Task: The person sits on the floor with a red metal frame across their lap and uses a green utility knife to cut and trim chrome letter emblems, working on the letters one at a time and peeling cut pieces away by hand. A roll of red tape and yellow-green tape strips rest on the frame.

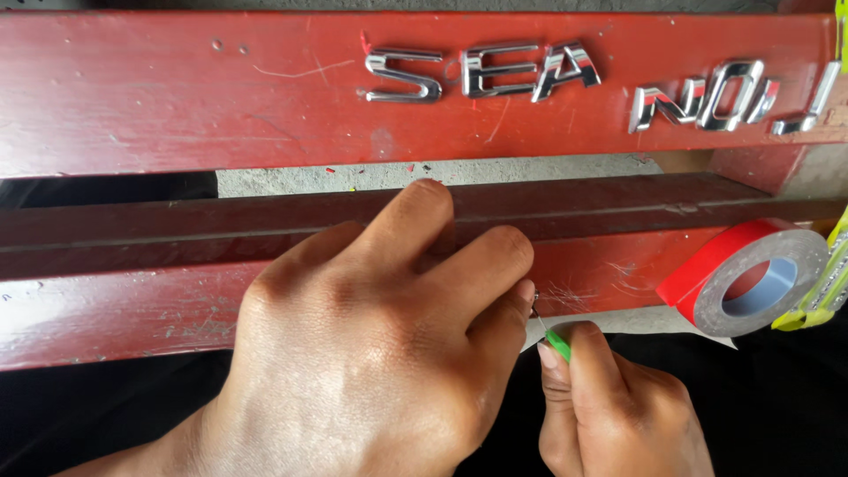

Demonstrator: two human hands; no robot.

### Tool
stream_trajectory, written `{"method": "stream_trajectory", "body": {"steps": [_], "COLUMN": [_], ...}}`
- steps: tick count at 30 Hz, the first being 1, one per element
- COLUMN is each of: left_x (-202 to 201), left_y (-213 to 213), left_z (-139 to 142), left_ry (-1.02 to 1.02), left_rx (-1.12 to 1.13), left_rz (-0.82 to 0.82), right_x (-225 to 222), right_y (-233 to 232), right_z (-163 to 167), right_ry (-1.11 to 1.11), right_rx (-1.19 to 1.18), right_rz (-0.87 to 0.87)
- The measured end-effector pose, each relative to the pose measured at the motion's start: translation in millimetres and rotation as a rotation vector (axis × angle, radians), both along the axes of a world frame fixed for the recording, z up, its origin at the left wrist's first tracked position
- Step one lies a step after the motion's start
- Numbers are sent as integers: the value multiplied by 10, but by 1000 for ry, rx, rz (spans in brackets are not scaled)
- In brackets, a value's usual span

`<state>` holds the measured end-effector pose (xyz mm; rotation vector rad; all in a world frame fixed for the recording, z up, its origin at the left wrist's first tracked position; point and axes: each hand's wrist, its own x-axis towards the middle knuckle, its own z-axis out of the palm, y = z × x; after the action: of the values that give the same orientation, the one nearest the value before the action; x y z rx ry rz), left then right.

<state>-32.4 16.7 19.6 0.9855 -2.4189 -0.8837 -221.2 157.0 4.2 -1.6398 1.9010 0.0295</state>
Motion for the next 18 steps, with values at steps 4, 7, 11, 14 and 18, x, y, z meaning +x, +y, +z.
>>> {"method": "stream_trajectory", "body": {"steps": [4,7,11,14,18], "left_x": [-22,-23,0,42,31], "left_y": [45,40,1,1,15], "left_z": [20,65,77,18,5], "left_ry": [-54,-60,9,26,19], "left_rx": [-9,8,-3,-29,-35], "left_rz": [6,6,22,4,-14], "right_x": [-7,-38,-212,-325,-396], "right_y": [75,162,337,565,624], "right_z": [26,26,-30,40,10], "right_ry": [2,-10,-39,-24,-101], "right_rx": [8,-1,34,15,50], "right_rz": [-2,-17,27,-123,-106]}}
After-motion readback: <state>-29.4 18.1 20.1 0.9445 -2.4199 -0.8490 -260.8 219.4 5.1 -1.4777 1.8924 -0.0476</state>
